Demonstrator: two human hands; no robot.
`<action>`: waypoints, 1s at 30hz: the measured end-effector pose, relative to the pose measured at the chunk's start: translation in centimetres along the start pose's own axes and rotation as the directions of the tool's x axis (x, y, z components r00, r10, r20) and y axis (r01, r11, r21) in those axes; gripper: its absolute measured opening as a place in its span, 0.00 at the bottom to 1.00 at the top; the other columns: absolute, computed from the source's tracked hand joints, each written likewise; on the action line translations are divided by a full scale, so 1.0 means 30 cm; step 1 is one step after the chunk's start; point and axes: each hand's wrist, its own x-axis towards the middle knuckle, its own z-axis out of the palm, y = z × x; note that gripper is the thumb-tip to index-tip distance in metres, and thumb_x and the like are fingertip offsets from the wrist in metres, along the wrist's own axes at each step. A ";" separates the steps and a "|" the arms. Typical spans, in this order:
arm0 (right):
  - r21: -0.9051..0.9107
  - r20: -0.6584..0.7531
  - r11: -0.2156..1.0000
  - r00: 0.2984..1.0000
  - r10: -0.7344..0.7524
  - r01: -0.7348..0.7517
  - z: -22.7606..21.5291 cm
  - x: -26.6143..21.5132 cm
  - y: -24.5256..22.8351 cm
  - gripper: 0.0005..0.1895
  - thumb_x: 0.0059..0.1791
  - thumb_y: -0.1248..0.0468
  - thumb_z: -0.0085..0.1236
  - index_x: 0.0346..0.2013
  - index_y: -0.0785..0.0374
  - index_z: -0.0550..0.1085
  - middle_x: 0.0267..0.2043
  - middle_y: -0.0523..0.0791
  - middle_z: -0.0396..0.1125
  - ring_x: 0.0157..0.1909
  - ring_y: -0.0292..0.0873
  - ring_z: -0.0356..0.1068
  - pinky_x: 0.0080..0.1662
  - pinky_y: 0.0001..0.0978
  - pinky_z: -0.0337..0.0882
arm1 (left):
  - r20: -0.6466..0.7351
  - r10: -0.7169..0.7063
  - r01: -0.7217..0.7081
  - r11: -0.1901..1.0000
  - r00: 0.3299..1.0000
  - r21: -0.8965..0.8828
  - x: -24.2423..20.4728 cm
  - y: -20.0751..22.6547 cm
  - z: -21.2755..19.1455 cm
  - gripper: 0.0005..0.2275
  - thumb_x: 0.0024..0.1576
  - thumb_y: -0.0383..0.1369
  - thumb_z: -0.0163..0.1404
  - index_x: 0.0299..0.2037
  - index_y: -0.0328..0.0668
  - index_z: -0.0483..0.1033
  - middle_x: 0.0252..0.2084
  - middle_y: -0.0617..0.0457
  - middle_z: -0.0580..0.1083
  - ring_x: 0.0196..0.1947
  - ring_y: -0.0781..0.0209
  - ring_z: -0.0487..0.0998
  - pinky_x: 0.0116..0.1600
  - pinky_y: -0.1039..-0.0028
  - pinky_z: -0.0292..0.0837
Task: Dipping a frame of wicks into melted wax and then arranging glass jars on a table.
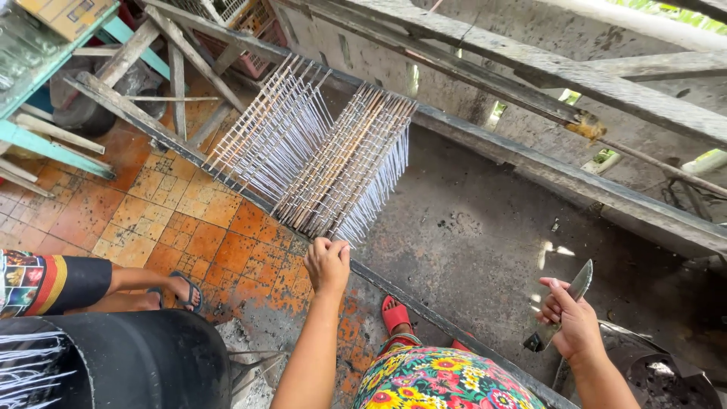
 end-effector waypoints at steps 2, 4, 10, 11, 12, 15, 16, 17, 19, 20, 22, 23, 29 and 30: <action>0.001 -0.006 1.000 1.000 -0.011 0.011 -0.031 -0.022 -0.010 0.12 0.59 0.60 0.50 0.50 0.67 0.72 0.21 0.37 0.42 0.22 0.33 0.42 0.29 0.27 0.48 | 0.057 -0.026 0.022 0.998 0.998 0.060 0.034 0.013 0.006 0.05 0.57 0.37 0.56 0.40 0.62 0.84 0.40 0.58 0.68 0.43 0.53 0.68 0.48 0.60 0.65; 0.002 -0.014 1.000 1.000 -0.025 0.025 -0.063 -0.042 -0.017 0.13 0.59 0.60 0.49 0.50 0.67 0.73 0.21 0.37 0.42 0.22 0.33 0.42 0.29 0.28 0.48 | 0.111 -0.053 0.040 0.992 0.992 0.118 0.059 0.034 -0.006 0.07 0.60 0.38 0.52 0.43 0.63 0.83 0.42 0.58 0.68 0.44 0.54 0.67 0.49 0.61 0.63; 0.085 -0.032 0.992 0.996 -0.088 0.090 -0.175 -0.048 -0.016 0.17 0.62 0.54 0.44 0.50 0.65 0.72 0.20 0.36 0.41 0.22 0.33 0.42 0.30 0.29 0.49 | 0.056 -0.080 0.088 0.983 0.995 -0.160 -0.037 0.197 -0.095 0.07 0.60 0.41 0.52 0.41 0.58 0.84 0.44 0.56 0.68 0.51 0.50 0.70 0.54 0.52 0.66; 0.144 -0.021 0.984 0.995 -0.102 0.104 -0.196 -0.033 -0.007 0.20 0.63 0.51 0.41 0.50 0.64 0.71 0.21 0.37 0.41 0.22 0.34 0.41 0.30 0.30 0.49 | 0.200 -0.101 0.156 0.947 0.974 -0.280 -0.081 0.264 -0.137 0.11 0.62 0.43 0.48 0.42 0.51 0.82 0.47 0.52 0.68 0.49 0.51 0.71 0.53 0.57 0.71; 0.203 -0.004 0.972 0.993 -0.120 0.118 -0.210 -0.007 -0.003 0.22 0.64 0.47 0.37 0.50 0.63 0.71 0.21 0.37 0.41 0.22 0.34 0.41 0.31 0.31 0.50 | 0.336 -0.101 0.234 0.893 0.936 -0.384 -0.118 0.330 -0.180 0.15 0.63 0.45 0.45 0.44 0.45 0.81 0.50 0.49 0.69 0.48 0.53 0.73 0.53 0.63 0.76; 0.412 0.054 0.909 0.995 -0.086 0.056 -0.139 -0.007 0.005 0.22 0.64 0.46 0.37 0.44 0.57 0.71 0.19 0.35 0.43 0.22 0.33 0.40 0.34 0.29 0.50 | 0.454 0.038 0.305 0.691 0.890 -0.655 -0.315 0.442 -0.111 0.11 0.58 0.40 0.55 0.43 0.44 0.77 0.43 0.49 0.78 0.45 0.55 0.81 0.51 0.65 0.77; 0.400 0.069 0.915 0.994 -0.086 0.052 -0.074 -0.051 -0.003 0.22 0.64 0.46 0.37 0.44 0.57 0.71 0.19 0.35 0.43 0.22 0.33 0.40 0.34 0.29 0.50 | 0.446 0.023 0.311 0.684 0.895 -0.659 -0.367 0.478 -0.101 0.11 0.58 0.40 0.55 0.43 0.44 0.77 0.43 0.49 0.78 0.45 0.55 0.81 0.51 0.65 0.77; 0.430 0.130 0.903 0.990 -0.062 0.000 -0.009 -0.094 -0.007 0.20 0.64 0.48 0.38 0.43 0.58 0.70 0.20 0.36 0.46 0.23 0.34 0.44 0.37 0.30 0.53 | 0.476 0.162 0.248 0.687 0.864 -0.683 -0.416 0.513 -0.089 0.12 0.59 0.44 0.54 0.44 0.47 0.81 0.43 0.53 0.76 0.47 0.60 0.80 0.55 0.69 0.74; 0.440 0.203 0.895 0.979 -0.026 -0.067 0.099 -0.134 0.027 0.19 0.64 0.49 0.38 0.43 0.60 0.70 0.21 0.37 0.49 0.24 0.34 0.48 0.40 0.31 0.57 | 0.497 0.277 0.199 0.678 0.823 -0.707 -0.482 0.594 -0.132 0.15 0.60 0.47 0.52 0.46 0.51 0.85 0.43 0.56 0.74 0.48 0.64 0.78 0.58 0.74 0.71; 0.424 0.311 0.900 0.949 -0.046 -0.096 0.136 -0.139 0.072 0.18 0.61 0.51 0.41 0.47 0.62 0.70 0.23 0.38 0.49 0.26 0.37 0.48 0.39 0.34 0.57 | 0.624 0.358 0.266 0.678 0.694 -0.685 -0.505 0.637 -0.189 0.22 0.57 0.50 0.52 0.57 0.50 0.76 0.49 0.56 0.76 0.46 0.66 0.78 0.57 0.74 0.70; 0.397 0.413 0.908 0.910 -0.047 -0.133 0.191 -0.156 0.123 0.19 0.59 0.52 0.43 0.50 0.65 0.69 0.26 0.40 0.49 0.28 0.39 0.49 0.39 0.37 0.57 | 0.729 0.428 0.344 0.677 0.535 -0.650 -0.554 0.673 -0.247 0.32 0.55 0.52 0.52 0.69 0.49 0.67 0.55 0.56 0.77 0.43 0.67 0.78 0.55 0.74 0.69; 0.295 0.532 0.945 0.846 -0.041 -0.140 0.210 -0.169 0.128 0.20 0.58 0.54 0.44 0.57 0.66 0.68 0.32 0.44 0.58 0.33 0.42 0.58 0.42 0.37 0.64 | 0.762 0.303 0.460 0.651 0.572 -0.604 -0.583 0.666 -0.252 0.21 0.57 0.45 0.53 0.58 0.46 0.71 0.41 0.55 0.75 0.33 0.67 0.74 0.41 0.75 0.67; -0.048 0.682 0.997 0.731 -0.008 0.056 0.233 -0.117 0.130 0.12 0.51 0.69 0.58 0.49 0.62 0.75 0.49 0.46 0.72 0.41 0.39 0.70 0.46 0.34 0.72 | 0.773 0.075 0.554 0.654 0.630 -0.515 -0.666 0.510 -0.405 0.21 0.60 0.43 0.51 0.59 0.42 0.62 0.48 0.52 0.70 0.49 0.58 0.71 0.52 0.68 0.68; -0.083 0.728 0.992 0.686 -0.007 0.099 0.236 -0.115 0.140 0.05 0.49 0.71 0.62 0.38 0.61 0.77 0.52 0.44 0.73 0.37 0.36 0.68 0.42 0.31 0.73 | 0.844 0.007 0.647 0.638 0.536 -0.417 -0.688 0.485 -0.442 0.38 0.60 0.48 0.49 0.74 0.35 0.47 0.69 0.46 0.68 0.70 0.51 0.69 0.67 0.63 0.69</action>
